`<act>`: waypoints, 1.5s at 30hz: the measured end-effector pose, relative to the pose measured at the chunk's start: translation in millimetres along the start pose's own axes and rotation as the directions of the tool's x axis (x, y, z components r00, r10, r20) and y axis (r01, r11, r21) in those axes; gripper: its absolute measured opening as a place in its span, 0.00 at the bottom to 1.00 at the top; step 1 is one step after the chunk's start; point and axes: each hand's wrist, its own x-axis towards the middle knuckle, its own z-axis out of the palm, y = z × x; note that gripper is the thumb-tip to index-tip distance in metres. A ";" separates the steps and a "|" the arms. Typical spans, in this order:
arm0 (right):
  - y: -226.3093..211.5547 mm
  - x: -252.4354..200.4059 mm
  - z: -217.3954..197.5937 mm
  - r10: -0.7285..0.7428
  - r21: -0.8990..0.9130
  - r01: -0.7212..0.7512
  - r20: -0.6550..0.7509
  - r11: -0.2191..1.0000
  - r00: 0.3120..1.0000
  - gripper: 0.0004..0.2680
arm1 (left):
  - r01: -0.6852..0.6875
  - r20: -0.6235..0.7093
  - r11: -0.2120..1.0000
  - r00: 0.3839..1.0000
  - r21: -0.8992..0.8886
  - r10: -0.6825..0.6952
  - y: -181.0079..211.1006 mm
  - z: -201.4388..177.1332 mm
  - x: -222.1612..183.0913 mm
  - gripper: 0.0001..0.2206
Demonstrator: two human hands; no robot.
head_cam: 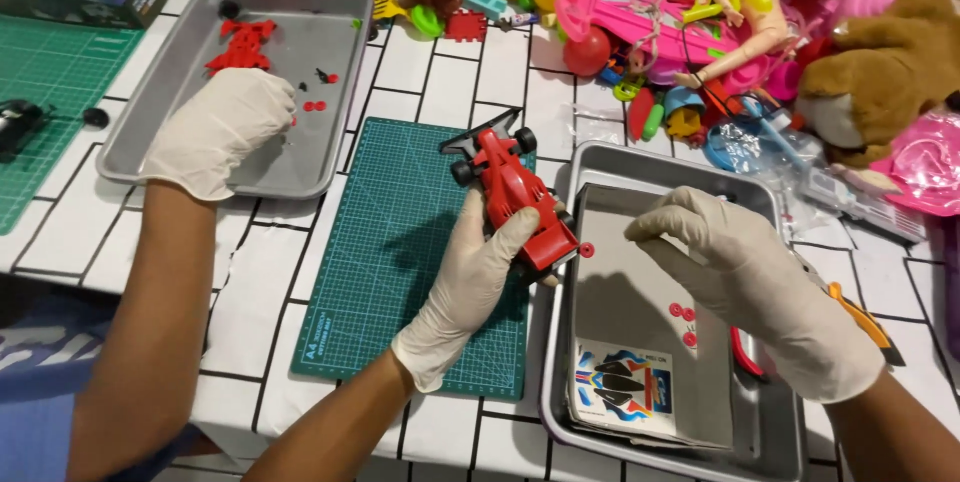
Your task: Assembling a red toy car by attaching small plastic components to the chassis on a cutting mat.
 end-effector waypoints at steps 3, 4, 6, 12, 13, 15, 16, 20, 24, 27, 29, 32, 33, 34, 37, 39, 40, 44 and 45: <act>-1.7 10.5 5.8 -0.119 -0.021 0.118 -0.062 0.993 0.991 0.08 | 0.002 -0.009 1.000 1.000 0.022 -0.002 -1.3 0.1 0.8 0.25; -2.4 12.1 7.7 -0.114 -0.018 0.113 -0.059 0.993 0.992 0.08 | 0.009 -0.010 1.000 1.000 0.021 -0.009 -2.7 0.4 0.0 0.25; -3.3 17.6 11.6 -0.209 0.070 0.214 -0.073 0.974 0.975 0.07 | -0.007 -0.058 0.988 0.998 0.152 0.016 -4.3 0.1 0.4 0.26; 12.3 3.7 36.7 -0.068 0.041 0.072 -0.094 0.997 0.993 0.07 | -0.003 -0.068 0.976 0.997 0.219 0.019 -12.1 -2.0 2.1 0.34; 12.6 3.4 36.3 -0.066 0.042 0.070 -0.091 0.997 0.994 0.07 | 0.000 -0.070 0.976 0.997 0.218 0.015 -16.0 -4.0 2.5 0.34; 12.9 3.6 36.1 -0.112 -0.021 0.111 -0.119 0.994 0.987 0.08 | 0.008 -0.051 0.984 0.999 0.176 0.001 -22.7 -8.8 3.5 0.32; 10.8 3.3 36.4 -0.110 -0.018 0.109 -0.115 0.994 0.987 0.08 | 0.012 -0.054 0.985 0.999 0.174 -0.003 -21.0 -6.3 2.2 0.32; 11.6 1.6 40.5 -0.151 -0.051 0.146 -0.111 0.988 0.982 0.07 | -0.007 -0.075 0.961 0.997 0.277 0.028 -15.5 1.0 -0.7 0.34; 13.4 0.1 45.4 -0.178 -0.090 0.168 -0.116 0.982 0.977 0.06 | -0.028 -0.083 0.957 0.995 0.289 0.054 -9.3 5.4 -2.2 0.33; 15.4 1.2 45.1 -0.180 -0.075 0.173 -0.100 0.982 0.979 0.06 | -0.039 -0.084 0.956 0.994 0.291 0.066 -14.9 2.4 -1.5 0.34; 15.1 0.4 46.3 -0.168 -0.065 0.163 -0.088 0.984 0.982 0.06 | -0.039 -0.085 0.953 0.994 0.300 0.067 -9.9 6.2 -3.5 0.34; 14.9 -0.7 47.1 -0.156 -0.058 0.152 -0.075 0.987 0.985 0.06 | -0.038 -0.085 0.950 0.994 0.311 0.068 -8.5 7.8 -4.6 0.34; 14.9 -0.6 47.2 -0.158 -0.061 0.154 -0.077 0.986 0.984 0.06 | -0.040 -0.084 0.949 0.994 0.314 0.070 -8.8 7.5 -4.3 0.34; 14.8 -1.3 47.0 -0.157 -0.058 0.153 -0.074 0.987 0.985 0.06 | -0.036 -0.087 0.949 0.994 0.314 0.066 -13.1 4.7 -4.4 0.34; 15.0 -1.9 46.3 -0.149 -0.048 0.146 -0.075 0.988 0.986 0.06 | -0.041 -0.085 0.942 0.994 0.333 0.073 -19.7 0.6 -3.9 0.34; 16.1 -2.0 46.5 -0.160 -0.063 0.155 -0.080 0.986 0.984 0.05 | -0.054 -0.089 0.942 0.992 0.332 0.088 -17.3 3.5 -3.9 0.34; 15.4 -1.4 46.0 -0.161 -0.063 0.156 -0.080 0.986 0.984 0.05 | -0.054 -0.089 0.942 0.992 0.333 0.089 -18.9 1.8 -3.4 0.34; 15.7 -1.1 46.9 -0.158 -0.062 0.153 -0.084 0.986 0.984 0.06 | -0.034 -0.120 0.940 0.990 0.339 0.079 -21.1 -1.3 -3.4 0.33; 16.8 -1.5 47.6 -0.157 -0.062 0.152 -0.086 0.986 0.984 0.06 | -0.035 -0.122 0.937 0.989 0.348 0.082 -20.6 -1.1 -3.5 0.32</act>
